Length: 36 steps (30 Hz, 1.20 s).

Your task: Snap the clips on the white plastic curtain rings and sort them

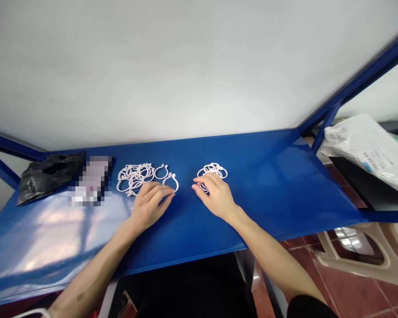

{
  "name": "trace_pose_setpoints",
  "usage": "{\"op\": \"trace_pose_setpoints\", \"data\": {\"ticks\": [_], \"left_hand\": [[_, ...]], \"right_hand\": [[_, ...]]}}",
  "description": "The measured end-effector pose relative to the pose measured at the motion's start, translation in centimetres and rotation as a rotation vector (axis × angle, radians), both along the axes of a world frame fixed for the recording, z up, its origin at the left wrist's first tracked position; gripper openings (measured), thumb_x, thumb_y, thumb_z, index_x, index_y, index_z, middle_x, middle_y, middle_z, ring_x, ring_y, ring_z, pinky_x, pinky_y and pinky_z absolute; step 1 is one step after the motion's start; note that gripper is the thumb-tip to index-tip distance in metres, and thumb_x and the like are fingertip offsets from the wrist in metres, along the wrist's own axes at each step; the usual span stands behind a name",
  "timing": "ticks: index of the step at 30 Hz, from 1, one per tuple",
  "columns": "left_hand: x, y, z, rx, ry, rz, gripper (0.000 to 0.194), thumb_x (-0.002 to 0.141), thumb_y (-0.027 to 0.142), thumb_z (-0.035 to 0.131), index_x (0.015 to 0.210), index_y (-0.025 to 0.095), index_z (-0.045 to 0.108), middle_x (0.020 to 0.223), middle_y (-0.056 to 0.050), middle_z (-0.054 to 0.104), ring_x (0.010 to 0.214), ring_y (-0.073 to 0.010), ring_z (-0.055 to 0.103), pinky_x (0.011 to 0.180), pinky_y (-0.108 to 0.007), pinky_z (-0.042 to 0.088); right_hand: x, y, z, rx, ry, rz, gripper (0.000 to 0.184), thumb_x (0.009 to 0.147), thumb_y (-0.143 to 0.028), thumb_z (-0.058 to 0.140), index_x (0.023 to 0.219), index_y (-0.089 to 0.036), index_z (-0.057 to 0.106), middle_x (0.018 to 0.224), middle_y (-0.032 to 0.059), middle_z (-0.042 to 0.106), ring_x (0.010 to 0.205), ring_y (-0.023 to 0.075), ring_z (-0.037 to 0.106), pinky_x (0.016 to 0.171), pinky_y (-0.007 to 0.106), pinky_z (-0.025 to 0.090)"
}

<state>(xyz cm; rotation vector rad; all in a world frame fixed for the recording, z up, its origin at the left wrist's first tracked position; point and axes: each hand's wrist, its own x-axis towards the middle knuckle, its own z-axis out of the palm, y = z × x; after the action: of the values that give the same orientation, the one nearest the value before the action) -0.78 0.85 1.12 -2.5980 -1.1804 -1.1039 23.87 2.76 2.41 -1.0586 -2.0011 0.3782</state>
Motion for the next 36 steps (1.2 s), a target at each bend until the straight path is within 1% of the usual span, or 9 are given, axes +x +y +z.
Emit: {"op": "trace_pose_setpoints", "data": {"ticks": [4,9,11,14,16,20,26,32,36], "left_hand": [[1.0,-0.6,0.3,0.029,0.061,-0.133,0.014,0.094,0.013,0.063,0.105,0.022,0.063,0.093,-0.001,0.075,0.083,-0.0169,0.064,0.079,-0.034,0.048],[1.7,-0.6,-0.1,-0.015,0.088,-0.206,0.01,0.096,0.013,0.059,0.103,0.02,0.061,0.092,-0.002,0.074,0.077,-0.0156,0.062,0.07,-0.032,0.046],[1.7,-0.7,-0.3,-0.062,-0.005,-0.19,0.009,0.096,0.014,0.06,0.102,0.02,0.061,0.092,-0.003,0.073,0.078,-0.0149,0.063,0.071,-0.03,0.048],[1.6,-0.8,-0.5,-0.176,-0.224,-0.053,0.004,0.097,0.019,0.06,0.102,0.02,0.059,0.09,-0.003,0.067,0.075,-0.0122,0.063,0.065,-0.024,0.05],[1.5,-0.9,-0.4,-0.275,-0.274,0.003,0.007,0.099,0.024,0.059,0.105,0.02,0.059,0.09,-0.002,0.065,0.073,-0.0112,0.063,0.061,-0.022,0.049],[1.5,-0.9,-0.4,-0.41,-0.212,-0.094,0.008,0.101,0.026,0.056,0.103,0.02,0.061,0.089,-0.001,0.067,0.077,-0.0124,0.063,0.067,-0.023,0.05],[1.5,-0.8,-0.9,-0.434,-0.21,-0.143,0.02,0.104,0.024,0.049,0.087,0.019,0.059,0.078,0.0,0.064,0.074,-0.0144,0.056,0.069,-0.026,0.046],[1.4,-0.8,-1.4,-0.384,-0.154,-0.141,0.027,0.104,0.016,0.043,0.083,0.019,0.06,0.075,-0.001,0.063,0.072,-0.0157,0.053,0.068,-0.028,0.045],[1.3,-0.6,-1.3,-0.332,-0.053,-0.126,0.031,0.104,0.016,0.041,0.08,0.019,0.061,0.072,-0.002,0.063,0.07,-0.0162,0.053,0.067,-0.03,0.045]], "right_hand": [[-1.4,-1.1,-0.6,-0.142,0.03,0.148,0.019,0.1,-0.033,0.06,0.115,-0.024,0.064,0.093,0.0034,0.073,0.074,0.0154,0.067,0.07,0.032,0.059],[-2.0,-1.6,-1.2,-0.221,0.1,0.156,0.012,0.099,-0.028,0.058,0.108,-0.023,0.065,0.088,0.0021,0.073,0.072,0.0141,0.07,0.069,0.027,0.06],[-2.0,-1.6,-1.2,-0.203,0.102,0.132,0.012,0.099,-0.026,0.058,0.107,-0.023,0.066,0.088,0.0023,0.074,0.073,0.0147,0.07,0.07,0.028,0.06],[-1.8,-1.4,-1.3,-0.155,0.091,0.107,0.014,0.099,-0.025,0.058,0.11,-0.023,0.067,0.09,0.003,0.075,0.075,0.0157,0.071,0.072,0.03,0.06],[-1.7,-1.3,-1.3,-0.115,0.081,0.121,0.014,0.099,-0.023,0.059,0.111,-0.023,0.068,0.091,0.0037,0.075,0.077,0.0163,0.072,0.072,0.03,0.06],[-1.6,-1.1,-1.5,-0.029,0.065,0.179,0.014,0.099,-0.019,0.06,0.11,-0.021,0.069,0.096,0.0057,0.076,0.084,0.0175,0.072,0.076,0.032,0.061],[-1.8,-1.1,-1.8,0.044,0.02,0.264,0.014,0.1,-0.017,0.058,0.107,-0.018,0.07,0.092,0.0064,0.074,0.081,0.017,0.07,0.075,0.033,0.061],[-1.8,-1.8,-1.9,0.091,-0.095,0.294,0.018,0.102,-0.015,0.053,0.107,-0.019,0.07,0.089,0.0066,0.073,0.078,0.0171,0.067,0.071,0.033,0.059],[-2.0,-1.9,-2.2,0.103,-0.164,0.292,0.02,0.103,-0.016,0.05,0.107,-0.019,0.07,0.087,0.0062,0.073,0.077,0.0173,0.067,0.071,0.033,0.059]]}}
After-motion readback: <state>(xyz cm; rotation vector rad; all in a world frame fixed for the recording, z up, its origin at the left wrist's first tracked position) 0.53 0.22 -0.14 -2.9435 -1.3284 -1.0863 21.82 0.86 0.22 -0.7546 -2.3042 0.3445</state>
